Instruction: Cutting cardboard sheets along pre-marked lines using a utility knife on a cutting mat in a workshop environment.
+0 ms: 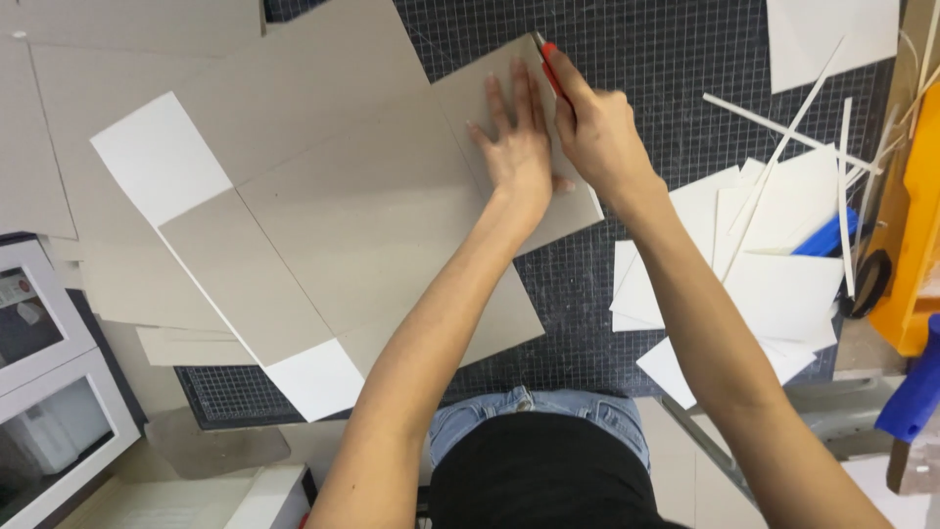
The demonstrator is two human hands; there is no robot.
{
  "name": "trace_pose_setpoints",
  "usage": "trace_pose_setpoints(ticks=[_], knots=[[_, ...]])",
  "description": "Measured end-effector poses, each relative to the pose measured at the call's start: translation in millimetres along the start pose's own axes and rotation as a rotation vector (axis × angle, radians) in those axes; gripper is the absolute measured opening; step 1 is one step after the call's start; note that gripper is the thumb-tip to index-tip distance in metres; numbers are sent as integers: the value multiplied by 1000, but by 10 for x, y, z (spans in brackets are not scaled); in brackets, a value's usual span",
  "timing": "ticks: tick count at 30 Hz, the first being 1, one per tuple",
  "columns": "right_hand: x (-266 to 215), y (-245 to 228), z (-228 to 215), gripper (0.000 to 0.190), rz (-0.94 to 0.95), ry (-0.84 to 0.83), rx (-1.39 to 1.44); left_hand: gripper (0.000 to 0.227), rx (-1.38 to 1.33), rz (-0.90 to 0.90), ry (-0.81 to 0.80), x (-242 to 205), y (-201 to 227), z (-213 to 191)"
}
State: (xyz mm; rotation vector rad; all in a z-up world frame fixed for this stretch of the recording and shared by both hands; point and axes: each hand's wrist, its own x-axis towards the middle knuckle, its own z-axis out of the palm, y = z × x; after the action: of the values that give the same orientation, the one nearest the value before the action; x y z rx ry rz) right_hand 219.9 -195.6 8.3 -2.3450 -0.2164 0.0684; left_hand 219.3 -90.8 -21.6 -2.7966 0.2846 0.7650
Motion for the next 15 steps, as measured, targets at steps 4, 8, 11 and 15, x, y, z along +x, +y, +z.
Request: trace_pose_setpoints(ticks=[4, 8, 11, 15], knots=[[46, -188, -91, 51, 110, -89, -54, 151, -55, 34, -58, -37, -61, -72], [-163, -188, -101, 51, 89, -98, -121, 153, -113, 42, -50, 16, -51, 6], [-362, -210, -120, 52, 145, -132, -124, 162, -29, 35, 41, 18, -26, 94], [-526, -191, -135, 52, 101, -111, -167, 161, -18, 26, 29, 41, -30, 94]])
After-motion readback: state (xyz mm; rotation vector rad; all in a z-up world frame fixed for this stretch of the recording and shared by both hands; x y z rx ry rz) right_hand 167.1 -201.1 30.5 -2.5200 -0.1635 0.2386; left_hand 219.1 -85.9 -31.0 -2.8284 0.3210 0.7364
